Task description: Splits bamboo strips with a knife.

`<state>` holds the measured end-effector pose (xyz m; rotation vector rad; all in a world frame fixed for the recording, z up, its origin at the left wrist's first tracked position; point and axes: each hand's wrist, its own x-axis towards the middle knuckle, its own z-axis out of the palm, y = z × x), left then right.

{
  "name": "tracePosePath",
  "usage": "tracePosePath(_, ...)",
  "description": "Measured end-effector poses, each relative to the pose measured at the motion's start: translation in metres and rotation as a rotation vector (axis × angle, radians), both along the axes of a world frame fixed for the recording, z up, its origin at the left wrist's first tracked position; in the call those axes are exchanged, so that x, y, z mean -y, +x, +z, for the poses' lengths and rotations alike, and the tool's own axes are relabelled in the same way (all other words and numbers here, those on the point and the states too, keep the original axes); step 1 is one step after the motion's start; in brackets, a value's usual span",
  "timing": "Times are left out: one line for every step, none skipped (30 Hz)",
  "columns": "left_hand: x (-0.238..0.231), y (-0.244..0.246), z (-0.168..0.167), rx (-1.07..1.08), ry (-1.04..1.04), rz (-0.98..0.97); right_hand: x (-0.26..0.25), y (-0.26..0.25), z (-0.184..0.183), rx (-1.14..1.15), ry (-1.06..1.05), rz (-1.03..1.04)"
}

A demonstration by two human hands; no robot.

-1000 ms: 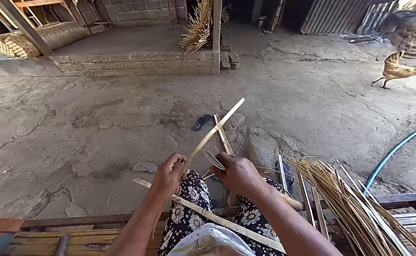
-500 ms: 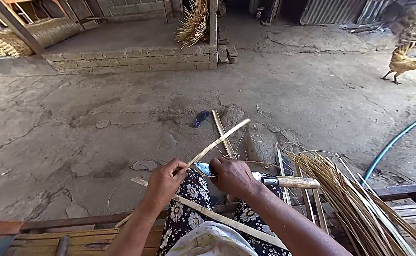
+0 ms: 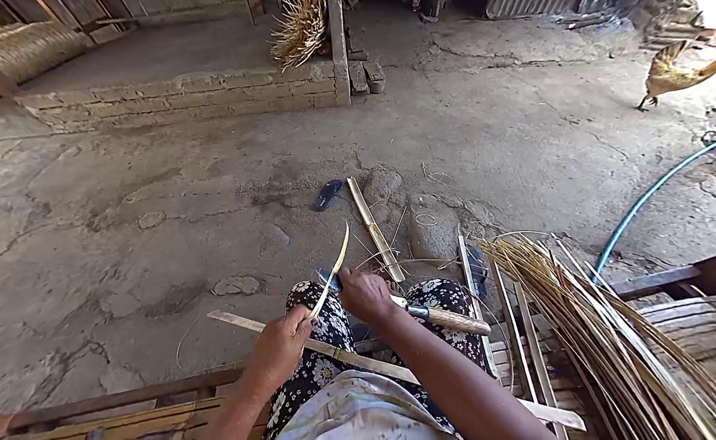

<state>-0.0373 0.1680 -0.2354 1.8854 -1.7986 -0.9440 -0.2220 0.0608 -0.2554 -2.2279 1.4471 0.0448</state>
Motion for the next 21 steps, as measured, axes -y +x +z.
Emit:
tracePosePath(-0.006,0.001,-0.004,-0.036,-0.002,0.025,-0.001,0.001,-0.003,0.000,0.009,0.016)
tracePosePath(-0.011,0.002,-0.007,-0.072,-0.008,0.054,0.000,0.002,-0.007,-0.001,0.013,0.035)
tracePosePath(-0.016,0.001,-0.009,-0.097,-0.011,0.079,0.001,0.003,-0.011,-0.002,0.018,0.056)
tracePosePath(-0.021,0.000,-0.010,-0.104,-0.012,0.097,0.002,0.004,-0.016,-0.003,0.018,0.078)
tracePosePath(-0.024,-0.003,-0.012,-0.106,-0.029,0.110,0.002,0.006,-0.020,-0.003,0.016,0.095)
tracePosePath(-0.026,-0.005,-0.014,-0.112,-0.044,0.128,0.004,0.007,-0.024,-0.004,0.010,0.109)
tracePosePath(-0.027,-0.007,-0.016,-0.116,-0.052,0.147,0.006,0.008,-0.025,-0.010,0.012,0.123)
tracePosePath(-0.028,-0.008,-0.018,-0.107,-0.054,0.159,0.007,0.009,-0.027,-0.014,0.012,0.138)
tracePosePath(-0.028,-0.009,-0.019,-0.093,-0.054,0.161,0.008,0.009,-0.029,-0.016,0.012,0.152)
tracePosePath(-0.029,-0.010,-0.019,-0.078,-0.052,0.162,0.009,0.009,-0.031,-0.016,0.006,0.165)
tracePosePath(-0.029,-0.009,-0.020,-0.060,-0.057,0.159,0.010,0.009,-0.032,-0.016,0.001,0.178)
tracePosePath(-0.030,-0.008,-0.019,-0.051,-0.069,0.156,0.012,0.008,-0.033,-0.011,-0.010,0.191)
tracePosePath(-0.030,-0.005,-0.017,-0.063,-0.076,0.157,0.013,0.007,-0.034,0.001,-0.022,0.196)
tracePosePath(-0.029,-0.002,-0.016,-0.080,-0.081,0.162,0.014,0.006,-0.033,0.007,-0.022,0.195)
tracePosePath(-0.028,-0.001,-0.015,-0.093,-0.078,0.169,0.014,0.007,-0.030,0.005,-0.014,0.188)
tracePosePath(-0.026,-0.002,-0.013,-0.093,-0.071,0.168,0.014,0.009,-0.026,-0.004,0.011,0.172)
tracePosePath(-0.025,-0.004,-0.012,-0.081,-0.062,0.157,0.011,0.013,-0.020,-0.009,0.057,0.138)
tracePosePath(-0.023,-0.008,-0.012,-0.059,-0.063,0.147,0.006,0.018,-0.013,-0.010,0.108,0.092)
tracePosePath(-0.019,-0.010,-0.014,-0.029,-0.075,0.141,0.001,0.025,-0.005,-0.016,0.147,0.057)
tracePosePath(-0.016,-0.012,-0.016,0.004,-0.086,0.145,-0.007,0.031,0.002,-0.024,0.175,0.051)
tracePosePath(-0.014,-0.013,-0.018,0.032,-0.091,0.154,-0.017,0.037,0.007,-0.022,0.185,0.067)
